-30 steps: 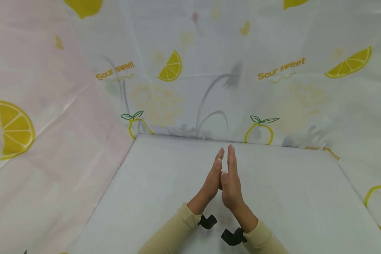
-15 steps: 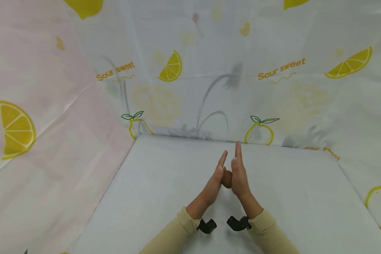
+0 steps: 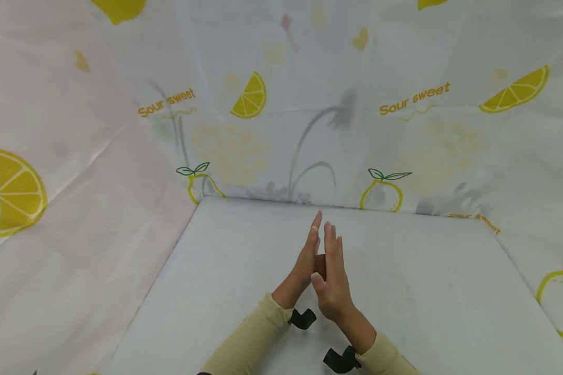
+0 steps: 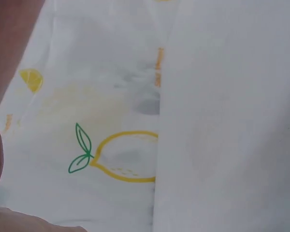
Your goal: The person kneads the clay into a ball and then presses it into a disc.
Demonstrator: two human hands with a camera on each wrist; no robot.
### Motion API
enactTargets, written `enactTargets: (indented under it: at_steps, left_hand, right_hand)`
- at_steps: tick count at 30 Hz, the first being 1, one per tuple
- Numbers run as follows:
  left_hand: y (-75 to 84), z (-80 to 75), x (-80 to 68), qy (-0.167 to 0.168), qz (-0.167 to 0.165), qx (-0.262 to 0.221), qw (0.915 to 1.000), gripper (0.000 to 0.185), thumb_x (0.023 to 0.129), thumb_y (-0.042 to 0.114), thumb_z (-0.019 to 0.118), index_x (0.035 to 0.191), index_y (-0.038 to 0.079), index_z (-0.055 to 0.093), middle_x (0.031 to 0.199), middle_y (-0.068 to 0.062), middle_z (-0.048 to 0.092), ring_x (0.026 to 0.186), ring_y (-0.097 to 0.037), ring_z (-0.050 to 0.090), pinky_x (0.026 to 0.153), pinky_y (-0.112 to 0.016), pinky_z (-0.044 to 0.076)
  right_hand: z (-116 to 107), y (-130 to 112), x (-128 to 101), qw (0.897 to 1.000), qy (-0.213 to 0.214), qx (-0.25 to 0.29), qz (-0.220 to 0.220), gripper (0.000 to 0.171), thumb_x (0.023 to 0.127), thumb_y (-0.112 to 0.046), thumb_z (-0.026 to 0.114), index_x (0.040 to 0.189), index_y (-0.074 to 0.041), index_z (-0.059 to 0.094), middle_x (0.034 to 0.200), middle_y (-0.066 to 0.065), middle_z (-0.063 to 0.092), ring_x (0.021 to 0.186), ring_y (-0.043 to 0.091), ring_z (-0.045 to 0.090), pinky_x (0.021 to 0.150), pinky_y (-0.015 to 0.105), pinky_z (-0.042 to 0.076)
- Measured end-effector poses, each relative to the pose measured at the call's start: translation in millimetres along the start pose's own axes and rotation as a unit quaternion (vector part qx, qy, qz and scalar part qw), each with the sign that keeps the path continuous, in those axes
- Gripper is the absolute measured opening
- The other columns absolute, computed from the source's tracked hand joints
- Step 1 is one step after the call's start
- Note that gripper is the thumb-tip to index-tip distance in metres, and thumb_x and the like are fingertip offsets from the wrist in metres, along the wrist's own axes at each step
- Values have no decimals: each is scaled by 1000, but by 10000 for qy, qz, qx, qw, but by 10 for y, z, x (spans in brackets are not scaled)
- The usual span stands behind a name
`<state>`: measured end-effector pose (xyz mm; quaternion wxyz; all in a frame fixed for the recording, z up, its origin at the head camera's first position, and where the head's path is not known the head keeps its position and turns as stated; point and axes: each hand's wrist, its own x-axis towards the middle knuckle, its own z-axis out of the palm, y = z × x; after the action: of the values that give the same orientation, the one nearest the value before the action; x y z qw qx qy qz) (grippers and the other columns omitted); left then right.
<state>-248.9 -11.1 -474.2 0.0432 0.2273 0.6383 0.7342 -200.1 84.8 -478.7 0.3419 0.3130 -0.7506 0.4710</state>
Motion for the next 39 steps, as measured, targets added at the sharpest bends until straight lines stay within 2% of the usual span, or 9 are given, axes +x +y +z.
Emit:
enactTargets:
  at_steps: [8,15,18,19,22,24,26,33,39]
  left_hand:
    - [-68,120,-140,-520,-42,18,9986,68,109,55,14,165,19,2,171,3,4,151,-16,19,121,-52,16]
    - [-16,98,-155,-903,404,1,9951,84,103,70,16,165,16,-3,171,-1,-3,156,-18,-5,123,-54,4]
    - [43,63,-126,-703,685,156,9950,82,105,66,15,164,11,-1,171,-2,-1,156,-17,-4,124,-51,5]
    - [67,51,-112,-604,729,199,9953,80,106,64,15,164,10,1,171,-3,0,156,-17,-3,124,-50,6]
    - [140,22,-66,-287,699,308,9967,76,108,59,14,164,9,4,171,-4,3,156,-17,1,124,-48,8]
    - [164,13,-22,-97,559,326,9979,75,108,59,16,165,11,5,171,-4,4,156,-17,2,124,-48,8]
    - [161,5,9,10,413,360,9985,76,107,59,17,165,12,5,171,-4,3,156,-18,1,124,-51,6]
    - [15,58,-3,-183,23,207,9996,70,109,52,16,165,12,5,171,-5,4,156,-21,4,123,-56,7]
    - [-18,136,-106,-394,-83,169,9990,70,109,53,15,165,12,5,170,-6,9,156,-19,7,123,-51,9]
  right_hand:
    - [-175,103,244,9980,-100,295,547,71,111,-44,26,161,3,11,169,18,11,156,31,8,125,41,1]
    - [-248,379,219,9800,-272,1023,1687,62,112,-37,20,164,-8,4,170,15,4,156,25,4,121,22,6]
    - [-207,413,99,9798,-360,999,1692,59,113,-32,20,164,-9,4,133,20,61,136,12,45,119,21,14]
    - [-185,405,60,9816,-366,941,1623,58,113,-28,22,164,-8,4,110,15,68,120,5,54,119,21,14]
    - [-98,353,-57,9902,-379,691,1156,61,113,-27,27,163,-1,6,98,7,67,104,-5,56,117,21,21]
    - [-47,294,-104,9955,-344,430,776,66,112,-34,29,161,5,7,142,12,55,126,0,50,122,26,12]
    - [-2,222,-126,9986,-253,257,380,75,111,-43,29,158,11,8,166,21,20,152,15,23,123,31,12]
    - [-44,19,64,9997,-28,58,-252,84,109,-53,26,155,16,13,164,30,14,155,38,9,124,50,0]
    - [-207,125,244,9962,-65,600,631,71,111,-43,27,162,1,6,169,19,9,156,28,8,124,34,6]
